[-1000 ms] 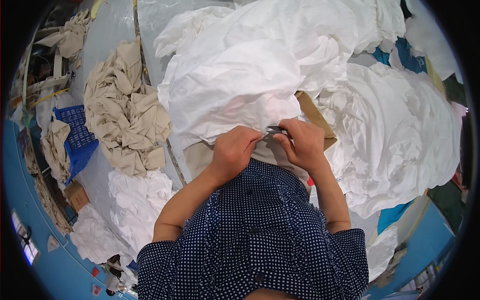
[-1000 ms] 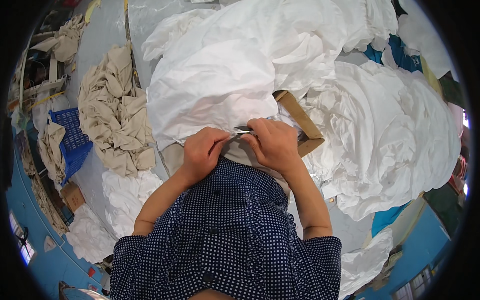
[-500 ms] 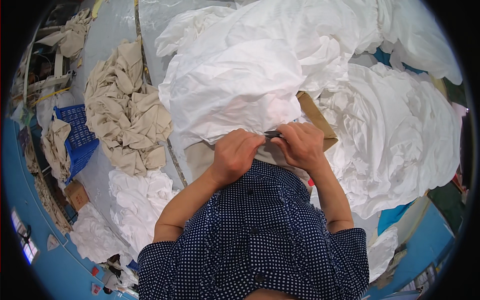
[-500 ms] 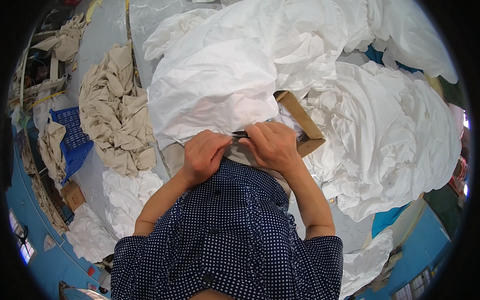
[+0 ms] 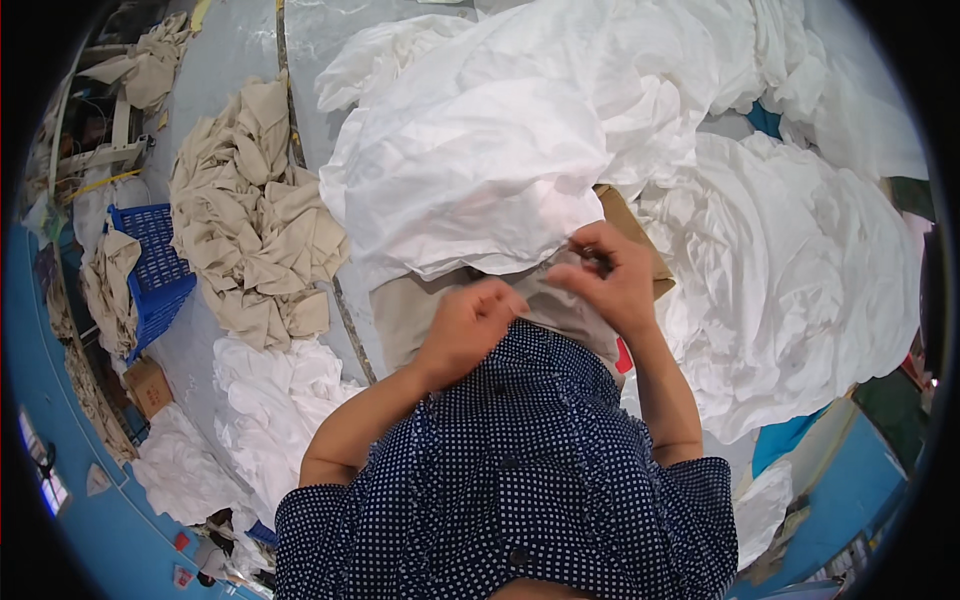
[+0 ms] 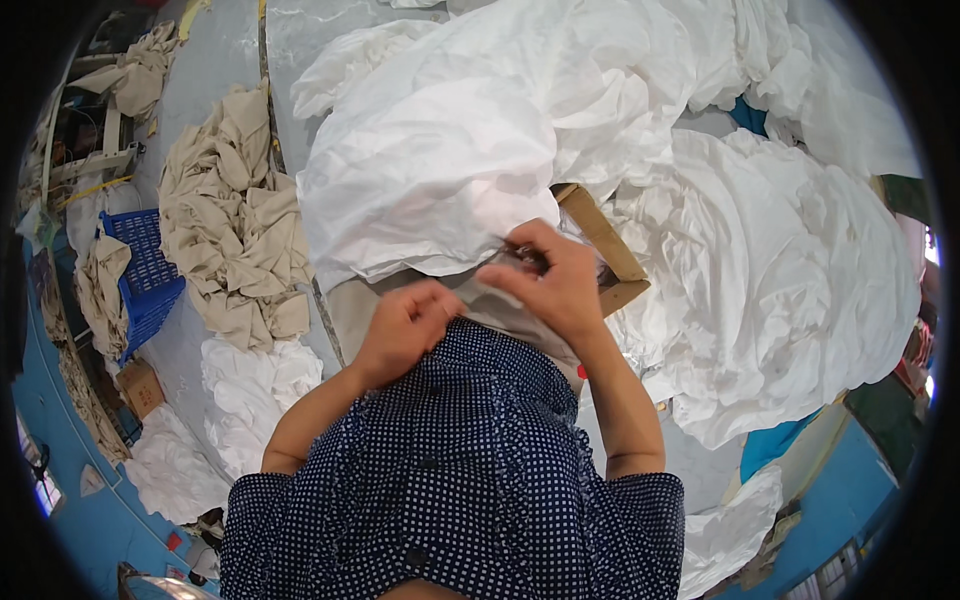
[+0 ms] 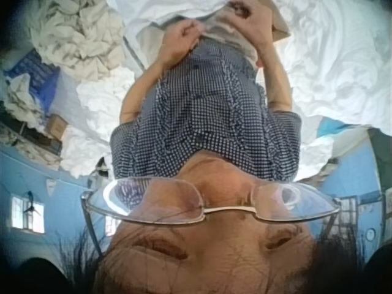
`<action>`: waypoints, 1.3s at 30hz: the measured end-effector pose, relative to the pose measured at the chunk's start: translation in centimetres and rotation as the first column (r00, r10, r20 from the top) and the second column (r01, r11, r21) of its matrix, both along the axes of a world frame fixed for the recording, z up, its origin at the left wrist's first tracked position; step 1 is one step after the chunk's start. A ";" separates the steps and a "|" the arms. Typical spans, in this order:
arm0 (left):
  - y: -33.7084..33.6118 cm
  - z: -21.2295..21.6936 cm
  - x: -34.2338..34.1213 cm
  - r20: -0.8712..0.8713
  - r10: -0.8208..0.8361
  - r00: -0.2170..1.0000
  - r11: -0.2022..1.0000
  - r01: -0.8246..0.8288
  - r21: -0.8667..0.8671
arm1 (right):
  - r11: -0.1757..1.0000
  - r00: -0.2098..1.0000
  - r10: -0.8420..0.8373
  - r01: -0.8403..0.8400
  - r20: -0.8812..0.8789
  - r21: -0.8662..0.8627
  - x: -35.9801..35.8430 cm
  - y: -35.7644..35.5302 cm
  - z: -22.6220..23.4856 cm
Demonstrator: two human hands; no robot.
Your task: Trimming excess threads from white fabric items using small scissors or snips.
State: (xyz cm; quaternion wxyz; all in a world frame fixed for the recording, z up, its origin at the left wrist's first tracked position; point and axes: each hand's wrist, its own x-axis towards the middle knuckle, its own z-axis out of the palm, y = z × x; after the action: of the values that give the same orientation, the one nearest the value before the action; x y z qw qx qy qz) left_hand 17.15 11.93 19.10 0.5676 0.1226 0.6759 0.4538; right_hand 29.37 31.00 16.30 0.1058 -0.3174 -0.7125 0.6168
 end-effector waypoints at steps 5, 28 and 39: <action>1.0 0.1 -0.1 0.123 0.211 0.970 0.976 -0.216 0.027 | 0.966 0.999 0.033 -0.043 0.042 0.257 -0.1 -2.9 -1.5; 4.3 -2.9 -2.1 -0.953 0.065 0.294 0.915 0.363 0.175 | 0.960 0.968 -0.058 0.122 0.246 -0.253 1.2 -2.2 -0.9; 4.4 -1.3 -3.9 -0.841 0.079 0.535 0.929 0.267 0.257 | 0.981 0.992 -0.120 0.123 0.032 -0.152 -0.7 -1.2 -1.2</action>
State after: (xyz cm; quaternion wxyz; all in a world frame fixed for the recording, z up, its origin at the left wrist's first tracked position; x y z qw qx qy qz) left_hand 13.25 16.37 17.81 0.1653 0.4619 0.7630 0.4210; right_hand 28.72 29.80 15.13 0.1104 -0.3745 -0.6434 0.6585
